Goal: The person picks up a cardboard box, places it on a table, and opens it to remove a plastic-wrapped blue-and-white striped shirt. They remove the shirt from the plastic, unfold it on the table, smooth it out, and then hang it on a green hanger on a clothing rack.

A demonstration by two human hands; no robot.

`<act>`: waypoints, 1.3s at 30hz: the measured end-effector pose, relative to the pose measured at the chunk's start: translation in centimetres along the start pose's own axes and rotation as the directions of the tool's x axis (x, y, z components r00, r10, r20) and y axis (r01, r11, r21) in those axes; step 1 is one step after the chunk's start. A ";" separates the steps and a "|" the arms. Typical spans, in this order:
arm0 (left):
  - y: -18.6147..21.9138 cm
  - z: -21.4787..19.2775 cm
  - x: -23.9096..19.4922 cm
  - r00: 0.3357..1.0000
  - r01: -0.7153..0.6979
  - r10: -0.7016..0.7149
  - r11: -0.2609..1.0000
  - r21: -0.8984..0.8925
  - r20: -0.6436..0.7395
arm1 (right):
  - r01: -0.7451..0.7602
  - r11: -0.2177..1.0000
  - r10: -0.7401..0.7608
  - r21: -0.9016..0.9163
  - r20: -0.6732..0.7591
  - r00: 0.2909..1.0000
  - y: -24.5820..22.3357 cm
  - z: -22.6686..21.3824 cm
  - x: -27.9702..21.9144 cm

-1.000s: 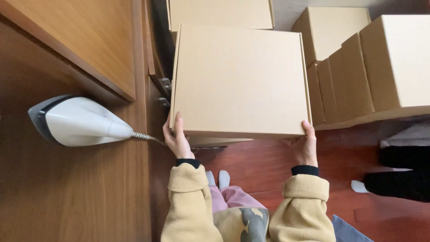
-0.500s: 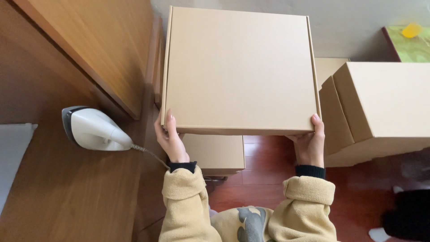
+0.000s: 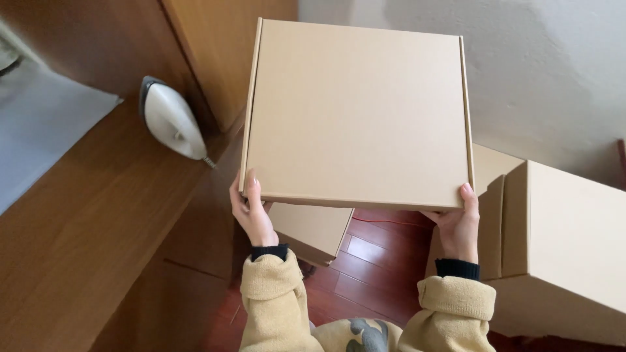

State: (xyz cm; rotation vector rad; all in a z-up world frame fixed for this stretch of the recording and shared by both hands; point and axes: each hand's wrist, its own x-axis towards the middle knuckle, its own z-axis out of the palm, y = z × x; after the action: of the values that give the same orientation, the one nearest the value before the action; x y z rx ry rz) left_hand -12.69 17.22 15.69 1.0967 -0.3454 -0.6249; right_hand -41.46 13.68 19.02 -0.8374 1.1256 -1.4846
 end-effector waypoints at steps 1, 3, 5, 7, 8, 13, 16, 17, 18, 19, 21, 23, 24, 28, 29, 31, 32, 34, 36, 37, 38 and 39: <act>0.8 -0.8 -1.1 0.999 -0.013 0.013 1.000 0.001 -0.032 | -0.013 1.000 0.013 -0.004 0.032 0.999 0.0 0.2 -0.3; 2.4 -2.1 -2.7 0.996 -0.039 0.040 0.999 0.011 -0.086 | -0.037 0.999 0.037 -0.005 0.089 0.995 0.2 1.0 -0.8; 3.8 -3.6 -4.3 0.987 -0.064 0.067 0.998 0.027 -0.148 | -0.078 0.997 0.078 -0.005 0.147 0.986 0.4 1.8 -1.2; 5.0 -5.3 -5.4 0.972 -0.090 0.097 0.995 0.043 -0.213 | -0.118 0.993 0.117 -0.009 0.208 0.971 0.7 3.0 -1.7; 5.4 -6.1 -5.9 0.962 -0.105 0.113 0.993 0.045 -0.247 | -0.141 0.990 0.139 -0.007 0.226 0.964 1.0 3.7 -2.1; 7.0 -11.2 -7.4 0.902 -0.168 0.182 0.983 0.071 -0.392 | -0.245 0.969 0.230 0.000 0.351 0.908 4.9 6.3 -1.6; 8.6 -13.7 -8.4 0.854 -0.207 0.227 0.974 0.093 -0.468 | -0.367 0.930 0.319 0.032 0.427 0.846 6.2 8.7 -2.5; 9.1 -14.5 -8.8 0.834 -0.216 0.238 0.971 0.102 -0.498 | -0.296 0.954 0.278 -0.037 0.472 0.837 5.9 9.9 -3.7; 9.6 -15.5 -9.2 0.812 -0.223 0.248 0.968 0.113 -0.528 | -0.221 0.970 0.240 -0.100 0.518 0.821 5.6 11.1 -5.0; 10.0 -16.4 -9.5 0.791 -0.232 0.259 0.965 0.119 -0.554 | -0.229 0.967 0.251 -0.110 0.544 0.800 6.3 12.1 -5.4; 10.8 -18.3 -10.0 0.749 -0.246 0.275 0.960 0.133 -0.603 | -0.237 0.962 0.272 -0.138 0.594 0.757 7.7 13.9 -6.3; 11.4 -20.3 -10.4 0.705 -0.261 0.292 0.954 0.146 -0.647 | -0.246 0.956 0.290 -0.159 0.635 0.716 8.5 16.1 -7.8; 11.6 -21.2 -10.5 0.682 -0.266 0.294 0.953 0.148 -0.670 | -0.246 0.953 0.299 -0.174 0.652 0.697 9.0 17.3 -8.6; 12.7 -25.5 -11.6 0.592 -0.297 0.327 0.938 0.178 -0.737 | -0.257 0.944 0.323 -0.206 0.734 0.597 11.3 21.5 -11.6; 12.8 -26.7 -11.6 0.563 -0.291 0.318 0.940 0.178 -0.763 | -0.257 0.934 0.353 -0.247 0.739 0.574 12.0 22.6 -12.1; 13.2 -28.5 -11.9 0.515 -0.293 0.311 0.940 0.177 -0.798 | -0.248 0.923 0.382 -0.293 0.755 0.532 13.0 24.8 -13.2; 13.6 -29.1 -12.0 0.492 -0.291 0.307 0.940 0.179 -0.815 | -0.256 0.912 0.409 -0.320 0.753 0.515 13.3 25.8 -13.9; 14.0 -30.7 -12.0 0.452 -0.296 0.306 0.938 0.183 -0.838 | -0.259 0.899 0.436 -0.352 0.760 0.482 13.8 27.7 -15.3; 13.8 -32.7 -11.8 0.418 -0.301 0.305 0.935 0.186 -0.856 | -0.286 0.871 0.491 -0.399 0.744 0.454 14.1 29.3 -16.7; 14.0 -33.2 -11.7 0.402 -0.305 0.303 0.934 0.186 -0.864 | -0.281 0.869 0.494 -0.407 0.750 0.440 14.6 30.0 -17.0; 14.4 -33.8 -11.7 0.398 -0.304 0.294 0.936 0.178 -0.869 | -0.270 0.870 0.493 -0.413 0.750 0.442 15.2 30.6 -17.4; 14.7 -34.4 -11.6 0.394 -0.304 0.285 0.938 0.169 -0.874 | -0.259 0.871 0.492 -0.418 0.750 0.443 15.7 31.3 -17.8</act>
State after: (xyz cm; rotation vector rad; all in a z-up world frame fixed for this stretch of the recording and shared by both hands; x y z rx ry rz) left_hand 1.59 53.65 14.71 1.1617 0.4122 0.3468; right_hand -3.80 24.05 14.93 -1.1953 0.6508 -0.3927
